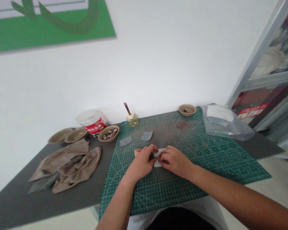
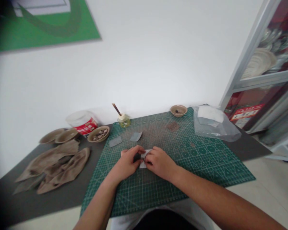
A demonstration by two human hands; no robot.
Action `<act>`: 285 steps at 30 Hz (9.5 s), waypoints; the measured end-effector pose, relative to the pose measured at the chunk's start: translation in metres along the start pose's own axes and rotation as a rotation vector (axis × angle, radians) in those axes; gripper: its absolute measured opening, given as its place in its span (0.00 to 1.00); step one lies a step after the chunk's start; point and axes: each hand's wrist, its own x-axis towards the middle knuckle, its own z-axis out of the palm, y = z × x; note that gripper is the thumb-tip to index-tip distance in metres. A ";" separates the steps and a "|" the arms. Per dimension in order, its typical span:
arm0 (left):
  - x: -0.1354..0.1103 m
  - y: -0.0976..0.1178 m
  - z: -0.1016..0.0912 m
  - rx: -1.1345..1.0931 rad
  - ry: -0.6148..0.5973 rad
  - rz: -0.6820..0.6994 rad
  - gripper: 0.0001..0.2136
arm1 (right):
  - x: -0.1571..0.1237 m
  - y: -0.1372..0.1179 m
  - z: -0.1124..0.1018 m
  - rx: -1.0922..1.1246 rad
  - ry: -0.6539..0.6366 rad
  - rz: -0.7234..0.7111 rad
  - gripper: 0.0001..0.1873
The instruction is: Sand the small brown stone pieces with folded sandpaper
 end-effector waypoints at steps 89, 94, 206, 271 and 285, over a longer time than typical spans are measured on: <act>0.034 0.017 -0.042 0.079 -0.097 -0.039 0.03 | -0.014 0.009 -0.030 0.244 0.805 0.369 0.01; 0.029 0.012 -0.035 -0.003 -0.100 -0.070 0.10 | -0.015 0.011 -0.032 0.246 0.839 0.392 0.02; -0.001 -0.003 -0.007 0.303 -0.004 0.127 0.19 | 0.014 0.009 -0.018 0.133 0.110 0.188 0.09; 0.008 -0.027 -0.002 -0.185 0.275 -0.018 0.03 | 0.043 0.007 -0.012 0.567 0.274 0.264 0.06; 0.009 -0.025 -0.004 -0.330 0.290 0.005 0.05 | 0.036 0.002 0.002 0.425 0.231 0.321 0.13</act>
